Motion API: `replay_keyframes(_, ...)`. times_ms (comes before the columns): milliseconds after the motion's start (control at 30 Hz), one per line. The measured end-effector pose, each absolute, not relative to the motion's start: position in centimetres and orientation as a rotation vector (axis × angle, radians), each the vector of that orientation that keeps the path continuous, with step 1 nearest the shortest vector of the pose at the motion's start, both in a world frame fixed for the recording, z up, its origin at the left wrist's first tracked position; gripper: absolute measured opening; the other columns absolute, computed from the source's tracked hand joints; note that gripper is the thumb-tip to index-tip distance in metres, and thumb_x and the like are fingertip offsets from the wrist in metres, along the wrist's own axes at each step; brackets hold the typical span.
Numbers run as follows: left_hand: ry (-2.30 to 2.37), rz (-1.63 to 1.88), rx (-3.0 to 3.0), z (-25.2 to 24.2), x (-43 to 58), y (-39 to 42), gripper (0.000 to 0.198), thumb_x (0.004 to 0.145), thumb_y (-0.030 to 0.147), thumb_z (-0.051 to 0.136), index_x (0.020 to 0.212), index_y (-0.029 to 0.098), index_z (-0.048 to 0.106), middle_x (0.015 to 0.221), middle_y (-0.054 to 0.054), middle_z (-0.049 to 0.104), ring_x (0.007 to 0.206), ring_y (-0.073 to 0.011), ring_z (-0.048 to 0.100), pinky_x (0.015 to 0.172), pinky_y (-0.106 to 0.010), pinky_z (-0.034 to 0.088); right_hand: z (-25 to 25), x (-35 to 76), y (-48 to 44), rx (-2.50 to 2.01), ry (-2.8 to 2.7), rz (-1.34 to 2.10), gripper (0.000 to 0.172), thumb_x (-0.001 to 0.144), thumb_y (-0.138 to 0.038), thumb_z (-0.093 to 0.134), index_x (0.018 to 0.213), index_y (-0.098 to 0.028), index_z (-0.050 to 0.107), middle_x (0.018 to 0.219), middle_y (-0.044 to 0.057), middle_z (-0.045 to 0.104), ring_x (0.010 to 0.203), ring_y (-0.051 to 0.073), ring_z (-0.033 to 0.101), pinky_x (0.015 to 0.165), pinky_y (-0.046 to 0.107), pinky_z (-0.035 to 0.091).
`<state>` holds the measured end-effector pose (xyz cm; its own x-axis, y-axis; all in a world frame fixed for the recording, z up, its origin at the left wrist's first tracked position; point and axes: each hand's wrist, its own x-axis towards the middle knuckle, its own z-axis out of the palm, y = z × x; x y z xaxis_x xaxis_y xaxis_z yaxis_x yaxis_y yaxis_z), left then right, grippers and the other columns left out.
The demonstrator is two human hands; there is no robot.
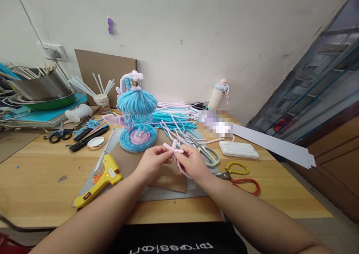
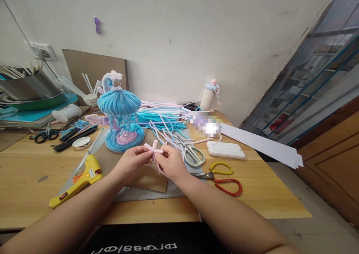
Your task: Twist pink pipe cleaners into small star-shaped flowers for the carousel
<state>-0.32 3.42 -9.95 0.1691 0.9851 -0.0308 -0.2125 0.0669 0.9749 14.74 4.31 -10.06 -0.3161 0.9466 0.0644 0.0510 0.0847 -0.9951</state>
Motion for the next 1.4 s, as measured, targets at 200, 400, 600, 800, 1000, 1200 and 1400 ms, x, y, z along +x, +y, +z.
replay_keyframes(200, 1.068, 1.170, 1.201, -9.8, -0.3, 3.4, 0.018, 0.071, 0.029, 0.067, 0.068, 0.012, 0.066, 0.062, 0.000, 0.061, 0.058, -0.0100, 0.052, 0.058, -0.021, 0.039, -10.7, 14.6, 4.5, -0.999, -1.516, 1.384, 0.026, 0.078, -0.032, 0.056, 0.059, -0.020, 0.043, 0.040, -0.008, 0.046, 0.031, 0.007, 0.043, 0.031, 0.018, 0.035)
replay_keyframes(400, 0.940, 1.188, 1.060, -10.4, -0.6, 3.7, 0.014, 0.073, 0.026, 0.065, 0.069, 0.012, 0.062, 0.059, 0.003, 0.053, 0.054, -0.0069, 0.044, 0.054, -0.020, 0.033, -10.3, 14.4, 4.6, -0.928, -1.516, 1.548, 0.022, 0.075, -0.034, 0.059, 0.068, -0.020, 0.045, 0.047, -0.008, 0.050, 0.037, 0.008, 0.047, 0.036, 0.019, 0.042)
replay_keyframes(600, 0.906, 1.169, 1.031, -10.4, -1.0, 4.1, 0.013, 0.075, 0.024, 0.064, 0.069, 0.012, 0.060, 0.058, 0.003, 0.051, 0.054, -0.0065, 0.041, 0.055, -0.020, 0.031, -9.9, 14.6, 4.9, -0.936, -1.619, 1.503, 0.010, 0.076, -0.027, 0.055, 0.077, -0.018, 0.050, 0.052, -0.008, 0.048, 0.037, 0.006, 0.040, 0.036, 0.017, 0.033)
replay_keyframes(800, 0.817, 1.089, 0.993, -9.4, -1.1, 3.6, 0.015, 0.076, 0.024, 0.062, 0.067, 0.013, 0.059, 0.054, 0.003, 0.051, 0.050, -0.0061, 0.039, 0.051, -0.020, 0.028, -9.3, 15.9, 5.3, -0.936, -1.975, 1.034, 0.014, 0.082, -0.024, 0.052, 0.083, -0.017, 0.064, 0.068, -0.001, 0.058, 0.056, 0.009, 0.047, 0.052, 0.021, 0.034)
replay_keyframes(1000, 0.925, 1.000, 1.085, -8.5, -1.3, 3.1, 0.015, 0.073, 0.024, 0.064, 0.065, 0.013, 0.060, 0.055, 0.001, 0.055, 0.050, -0.0066, 0.043, 0.051, -0.020, 0.030, -8.4, 17.2, 5.2, -0.846, -2.246, 0.308, 0.014, 0.085, -0.016, 0.048, 0.087, -0.018, 0.062, 0.077, 0.004, 0.061, 0.071, 0.015, 0.053, 0.065, 0.026, 0.036)
replay_keyframes(1200, 0.860, 0.741, 1.231, -7.3, -2.0, 2.7, 0.016, 0.072, 0.029, 0.064, 0.067, 0.014, 0.064, 0.057, 0.000, 0.060, 0.049, -0.0077, 0.045, 0.051, -0.021, 0.033, -8.0, 17.4, 5.2, -0.753, -2.357, 0.602, 0.013, 0.089, -0.018, 0.044, 0.086, -0.018, 0.057, 0.085, 0.004, 0.061, 0.076, 0.014, 0.053, 0.069, 0.025, 0.039)
replay_keyframes(1400, 0.812, 0.441, 1.376, -6.7, -2.5, 2.4, 0.019, 0.073, 0.033, 0.062, 0.070, 0.014, 0.065, 0.057, -0.001, 0.060, 0.047, -0.0085, 0.045, 0.049, -0.021, 0.033, -6.7, 18.3, 5.2, -0.859, -2.433, 1.308, 0.015, 0.082, -0.028, 0.054, 0.079, -0.016, 0.063, 0.061, -0.003, 0.052, 0.055, 0.009, 0.042, 0.050, 0.019, 0.031)
